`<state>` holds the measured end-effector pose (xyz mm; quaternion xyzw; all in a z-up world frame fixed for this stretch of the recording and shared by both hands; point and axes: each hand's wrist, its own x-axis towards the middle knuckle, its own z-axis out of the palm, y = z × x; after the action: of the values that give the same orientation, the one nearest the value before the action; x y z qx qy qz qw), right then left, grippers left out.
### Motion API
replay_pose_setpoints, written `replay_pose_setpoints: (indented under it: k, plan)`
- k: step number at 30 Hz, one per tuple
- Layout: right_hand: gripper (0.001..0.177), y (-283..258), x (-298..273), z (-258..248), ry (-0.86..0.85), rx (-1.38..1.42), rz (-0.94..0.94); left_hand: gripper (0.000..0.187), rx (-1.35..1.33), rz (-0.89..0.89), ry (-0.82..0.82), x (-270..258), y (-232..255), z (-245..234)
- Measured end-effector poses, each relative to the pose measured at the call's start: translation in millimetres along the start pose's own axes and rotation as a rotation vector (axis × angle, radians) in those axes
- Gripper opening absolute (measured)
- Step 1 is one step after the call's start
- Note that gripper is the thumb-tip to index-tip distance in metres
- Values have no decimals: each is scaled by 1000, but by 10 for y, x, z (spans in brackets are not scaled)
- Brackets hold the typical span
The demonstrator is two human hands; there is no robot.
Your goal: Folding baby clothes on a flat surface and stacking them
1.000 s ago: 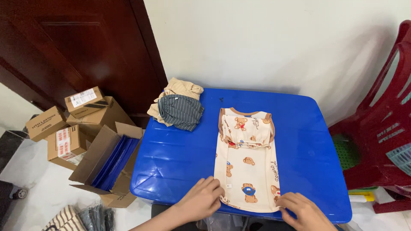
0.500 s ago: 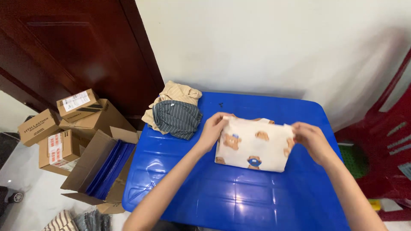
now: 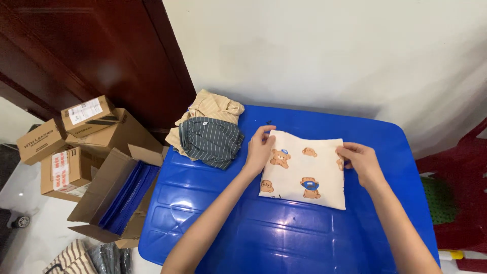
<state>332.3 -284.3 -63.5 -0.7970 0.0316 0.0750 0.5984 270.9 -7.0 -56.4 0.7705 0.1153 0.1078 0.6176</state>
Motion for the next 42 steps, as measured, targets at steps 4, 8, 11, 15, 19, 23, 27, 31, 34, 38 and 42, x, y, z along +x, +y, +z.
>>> replay_pose_setpoints:
  k: [4, 8, 11, 15, 19, 23, 27, 31, 34, 38, 42]
  plan:
    - [34, 123, 57, 36, 106, -278, 33, 25, 166, 32, 7, -88, 73, 17]
    - [42, -136, -129, 54, 125, -500, 35, 25, 316, 119, 68, -139, 134, -12]
    - [42, -438, -469, 188, 205, -616, -277, 35, 508, 185, 128, -242, 242, -19]
    - [49, -708, -827, 380, -29, -782, -447, 41, 570, 108, 58, -232, 177, 4]
    - [60, -782, -1013, 470, -235, -954, -322, 44, 596, 80, 41, -131, 27, 34]
    - [59, -511, -860, 446, -223, -1014, -372, 43, 572, 73, 53, -139, 66, 9]
    - [60, -644, -937, 481, -207, -1010, -362, 44, 519, 58, 71, -229, 132, -63]
    - [58, -834, -1094, 701, -239, -1033, -380, 38, 581, 186, 102, -329, 206, -111]
    - [55, -839, -1112, 830, -312, -1017, -383, 34, 765, 388, 1, -476, 338, -33]
    - [55, -753, -1091, 932, -281, -1062, -350, 38, 839, 484, -60, -630, 216, 125]
    - [56, -646, -1039, 952, -308, -1109, -276, 48, 884, 438, -169, -605, -33, 184]
